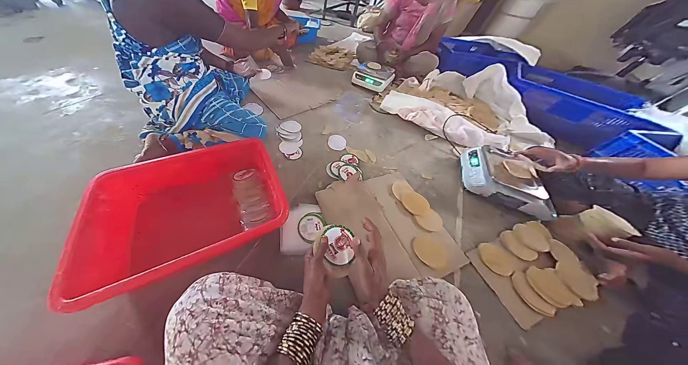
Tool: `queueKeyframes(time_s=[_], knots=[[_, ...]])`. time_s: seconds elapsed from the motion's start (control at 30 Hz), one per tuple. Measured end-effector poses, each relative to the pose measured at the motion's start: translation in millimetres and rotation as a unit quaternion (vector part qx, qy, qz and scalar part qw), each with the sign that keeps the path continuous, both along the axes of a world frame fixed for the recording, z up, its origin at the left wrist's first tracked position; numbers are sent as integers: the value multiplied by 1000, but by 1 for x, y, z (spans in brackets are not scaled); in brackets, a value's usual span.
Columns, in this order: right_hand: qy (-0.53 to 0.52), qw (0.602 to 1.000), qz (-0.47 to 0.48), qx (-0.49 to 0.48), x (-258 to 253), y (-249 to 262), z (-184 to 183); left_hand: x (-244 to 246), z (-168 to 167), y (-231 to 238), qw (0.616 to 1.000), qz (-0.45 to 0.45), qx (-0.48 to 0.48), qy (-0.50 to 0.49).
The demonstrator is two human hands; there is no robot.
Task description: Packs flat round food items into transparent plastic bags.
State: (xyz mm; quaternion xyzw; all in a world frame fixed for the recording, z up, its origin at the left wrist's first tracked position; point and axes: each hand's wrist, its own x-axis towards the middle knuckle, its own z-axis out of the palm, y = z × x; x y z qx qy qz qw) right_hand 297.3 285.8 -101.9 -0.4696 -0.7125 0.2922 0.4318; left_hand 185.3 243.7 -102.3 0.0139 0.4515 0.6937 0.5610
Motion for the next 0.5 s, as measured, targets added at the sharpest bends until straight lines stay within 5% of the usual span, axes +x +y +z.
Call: queueKeyframes(time_s=[0.17, 0.3, 0.4, 0.5], knots=[[-56, 981, 91, -164, -20, -8, 7, -1, 1, -3, 999, -15, -35, 8], [-45, 980, 13, -192, -18, -8, 19, -1, 3, -4, 997, 25, -11, 69], [-50, 998, 10, 32, -6, -11, 15, -2, -3, -3, 993, -12, 66, 100], [-111, 942, 55, 312, 12, -1, 1, -3, 6, -5, 995, -56, 79, -18]])
